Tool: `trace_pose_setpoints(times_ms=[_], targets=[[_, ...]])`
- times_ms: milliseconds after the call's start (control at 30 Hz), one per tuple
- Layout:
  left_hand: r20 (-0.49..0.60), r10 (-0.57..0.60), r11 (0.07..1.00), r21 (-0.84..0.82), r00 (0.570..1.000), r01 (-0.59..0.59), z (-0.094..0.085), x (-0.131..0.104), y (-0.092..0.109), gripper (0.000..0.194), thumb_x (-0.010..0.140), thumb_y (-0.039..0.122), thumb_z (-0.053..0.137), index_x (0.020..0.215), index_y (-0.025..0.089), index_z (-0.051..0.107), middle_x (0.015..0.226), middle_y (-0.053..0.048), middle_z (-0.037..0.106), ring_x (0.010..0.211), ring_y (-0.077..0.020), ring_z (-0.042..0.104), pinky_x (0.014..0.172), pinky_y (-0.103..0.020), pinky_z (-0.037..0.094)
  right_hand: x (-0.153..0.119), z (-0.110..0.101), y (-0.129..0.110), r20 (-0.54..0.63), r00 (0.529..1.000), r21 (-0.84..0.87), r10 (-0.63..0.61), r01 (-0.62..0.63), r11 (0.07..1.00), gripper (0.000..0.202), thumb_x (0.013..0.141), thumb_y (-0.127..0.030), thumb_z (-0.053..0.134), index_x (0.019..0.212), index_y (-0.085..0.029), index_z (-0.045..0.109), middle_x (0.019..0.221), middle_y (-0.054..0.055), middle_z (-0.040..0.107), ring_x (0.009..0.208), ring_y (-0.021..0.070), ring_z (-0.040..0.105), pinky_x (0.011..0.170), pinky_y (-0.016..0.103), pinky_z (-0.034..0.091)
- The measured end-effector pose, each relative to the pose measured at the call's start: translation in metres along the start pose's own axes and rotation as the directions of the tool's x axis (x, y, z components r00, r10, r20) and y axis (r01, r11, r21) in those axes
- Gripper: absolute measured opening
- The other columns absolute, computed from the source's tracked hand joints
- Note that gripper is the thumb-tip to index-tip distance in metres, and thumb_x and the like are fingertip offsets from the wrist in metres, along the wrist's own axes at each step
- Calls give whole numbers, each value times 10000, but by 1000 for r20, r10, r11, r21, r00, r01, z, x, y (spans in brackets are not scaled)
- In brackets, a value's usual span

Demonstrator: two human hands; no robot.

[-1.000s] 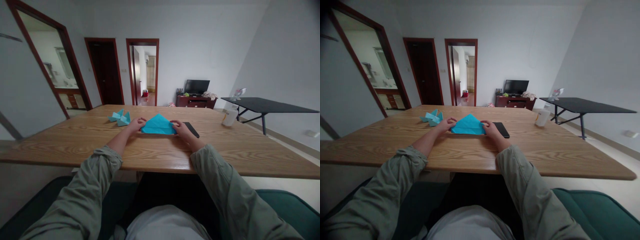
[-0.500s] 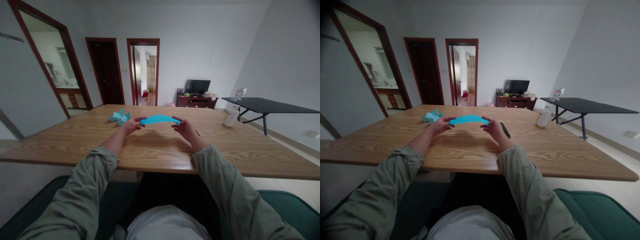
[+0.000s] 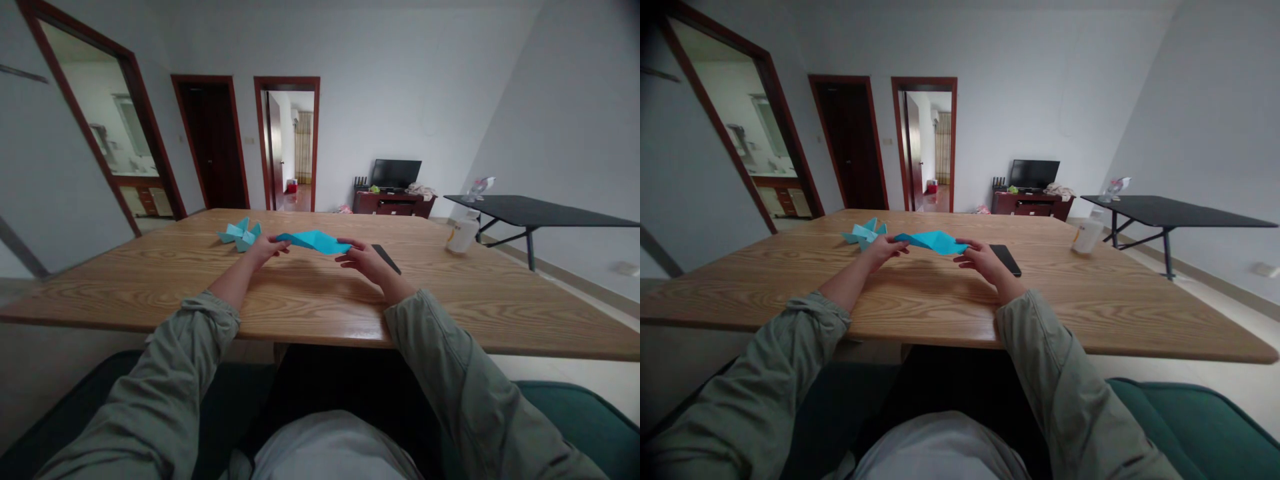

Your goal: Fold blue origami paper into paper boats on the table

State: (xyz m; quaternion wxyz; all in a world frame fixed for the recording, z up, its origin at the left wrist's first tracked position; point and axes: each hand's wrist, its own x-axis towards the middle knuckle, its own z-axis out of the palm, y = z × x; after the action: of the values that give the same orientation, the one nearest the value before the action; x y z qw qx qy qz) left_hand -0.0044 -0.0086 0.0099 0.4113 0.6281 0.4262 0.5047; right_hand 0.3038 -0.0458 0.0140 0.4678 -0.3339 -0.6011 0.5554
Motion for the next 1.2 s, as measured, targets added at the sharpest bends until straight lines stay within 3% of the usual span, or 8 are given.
trace_pose_setpoints(times_ms=[167, 333, 567, 800, 900, 1000, 1100, 1200], targets=[[-63, -4, 1000, -24, 998, 3, -3, 3, -3, 427, 605, 468, 806, 848, 127, 721, 720, -64, 684, 698, -169, 668, 563, -219, 373, -1, 3, 0, 0, 1000, -45, -18, 18, 999, 403, 818, -206, 634, 1219, -215, 597, 1017, 70, 712, 751, 142, 705, 651, 240, 559], [-90, 3, 997, -75, 996, -9, -4, 7, -7, 428, 595, 451, 815, 842, 116, 711, 744, -69, 686, 662, -157, 664, 537, -216, 367, -1, 8, 2, -7, 1000, -203, -24, 22, 979, 419, 806, -189, 655, 1222, -201, 607, 905, 62, 724, 688, 148, 698, 615, 252, 561], [-112, -30, 975, -223, 993, 5, -2, 9, -8, 438, 571, 408, 834, 854, 110, 684, 795, -75, 695, 702, -166, 687, 535, -204, 383, 2, 11, 8, -17, 997, -258, -78, 71, 963, 341, 843, -209, 594, 1179, -206, 655, 940, 55, 702, 687, 134, 695, 598, 247, 565], [-50, -78, 955, -290, 996, 60, 9, 8, -5, 419, 582, 394, 829, 864, 131, 664, 903, -85, 702, 763, -172, 697, 589, -211, 428, 8, 19, 18, -3, 986, -406, -167, 151, 901, 490, 792, -204, 631, 1281, -207, 605, 865, 46, 701, 679, 132, 656, 572, 238, 538], [25, -78, 980, -180, 997, 81, 6, 7, -10, 415, 607, 424, 806, 886, 145, 677, 900, -83, 703, 766, -183, 694, 589, -223, 431, 10, 12, 21, -14, 978, -519, -209, 171, 837, 431, 754, -192, 648, 1184, -183, 668, 834, 44, 710, 674, 134, 634, 622, 254, 528], [122, -58, 991, 129, 991, 42, -2, 5, -17, 339, 624, 427, 779, 817, 157, 714, 756, -55, 696, 675, -178, 656, 562, -235, 411, 11, 0, 26, 46, 978, -671, -202, 180, 719, 373, 708, -208, 698, 1080, -181, 715, 860, 37, 720, 716, 151, 627, 724, 287, 519], [210, -60, 896, 441, 976, -40, -7, 2, -22, 225, 613, 388, 765, 694, 180, 735, 582, -20, 642, 536, -160, 561, 513, -244, 359, 13, -8, 32, 90, 990, -793, -108, 137, 593, 358, 697, -237, 718, 1052, -194, 734, 903, 51, 726, 755, 181, 639, 789, 314, 505], [280, -51, 842, 529, 959, -110, -8, 2, -23, 147, 596, 339, 742, 665, 210, 752, 636, -27, 685, 557, -170, 565, 533, -247, 371, 15, -9, 35, 106, 988, -878, -113, 147, 456, 336, 686, -315, 748, 1003, -206, 758, 1083, 104, 696, 960, 250, 639, 909, 348, 465]])
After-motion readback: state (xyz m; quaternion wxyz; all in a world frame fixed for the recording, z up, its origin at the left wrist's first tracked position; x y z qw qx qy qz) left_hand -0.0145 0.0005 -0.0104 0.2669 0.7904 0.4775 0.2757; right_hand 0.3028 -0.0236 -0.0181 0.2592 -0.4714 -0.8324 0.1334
